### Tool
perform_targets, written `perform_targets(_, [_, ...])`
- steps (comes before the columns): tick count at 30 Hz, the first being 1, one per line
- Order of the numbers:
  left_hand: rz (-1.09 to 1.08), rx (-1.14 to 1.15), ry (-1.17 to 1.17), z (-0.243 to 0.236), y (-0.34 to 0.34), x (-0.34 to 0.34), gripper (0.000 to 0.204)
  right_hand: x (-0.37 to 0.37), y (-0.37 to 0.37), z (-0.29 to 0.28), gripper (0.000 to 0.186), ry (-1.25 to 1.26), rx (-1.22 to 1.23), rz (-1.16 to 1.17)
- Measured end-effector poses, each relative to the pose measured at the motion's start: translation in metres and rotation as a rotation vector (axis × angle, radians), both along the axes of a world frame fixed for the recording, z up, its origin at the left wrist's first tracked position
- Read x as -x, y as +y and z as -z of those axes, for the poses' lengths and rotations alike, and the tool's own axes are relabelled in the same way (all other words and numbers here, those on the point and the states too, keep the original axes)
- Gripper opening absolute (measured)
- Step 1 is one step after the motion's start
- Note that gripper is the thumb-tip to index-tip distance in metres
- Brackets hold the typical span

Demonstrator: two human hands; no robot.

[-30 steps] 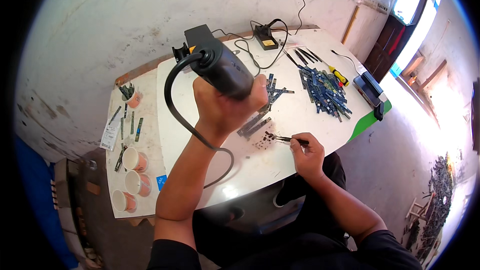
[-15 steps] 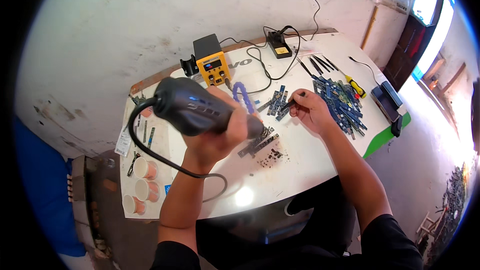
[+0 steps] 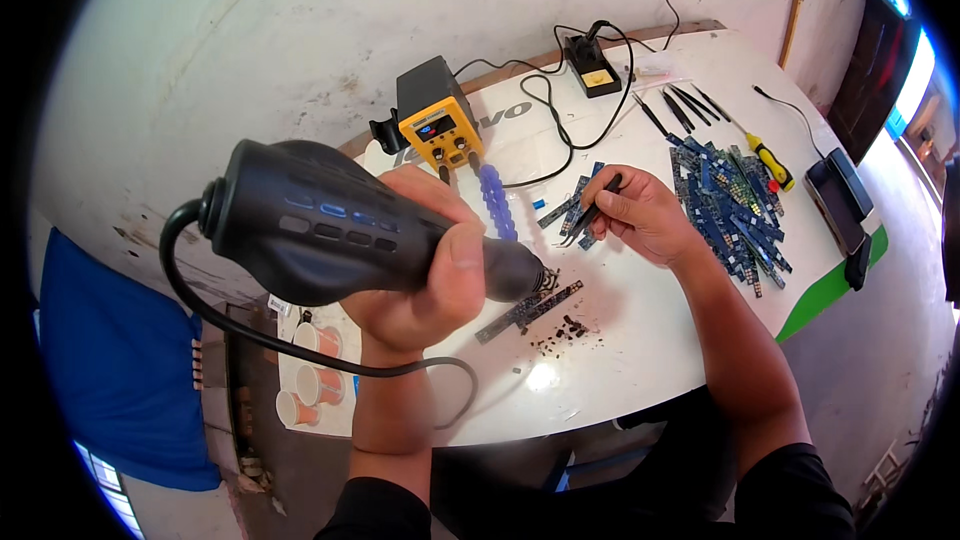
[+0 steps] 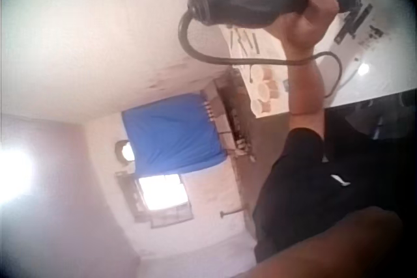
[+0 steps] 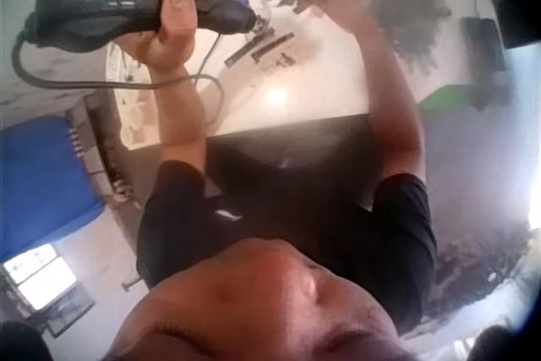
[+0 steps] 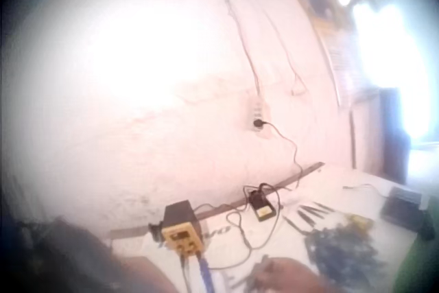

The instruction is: The person uses a hot air gun and tweezers to remove small electronic components from circuit boards. They heat the components and use tweezers to lift them off, placing them on the table.

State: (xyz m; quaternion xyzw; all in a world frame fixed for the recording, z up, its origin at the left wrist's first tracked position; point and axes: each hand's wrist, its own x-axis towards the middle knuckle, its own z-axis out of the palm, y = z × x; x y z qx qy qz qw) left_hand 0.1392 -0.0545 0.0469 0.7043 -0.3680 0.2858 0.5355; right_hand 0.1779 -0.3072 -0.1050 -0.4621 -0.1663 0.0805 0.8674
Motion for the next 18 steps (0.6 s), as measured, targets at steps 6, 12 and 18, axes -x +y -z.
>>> perform_targets(6, [-0.004,0.091,0.066,0.001,-0.008,0.008,0.011,-0.006,-0.001,0.008,0.011,0.056,0.086,-0.004])
perform_targets(12, [-0.053,0.2,0.059,0.008,-0.012,0.001,0.028,-0.008,-0.003,0.008,0.011,0.053,-0.034,-0.027])
perform_targets(18, [-0.066,0.158,0.07,0.008,-0.01,0.005,0.034,-0.005,0.002,0.005,0.01,0.036,0.06,0.034])
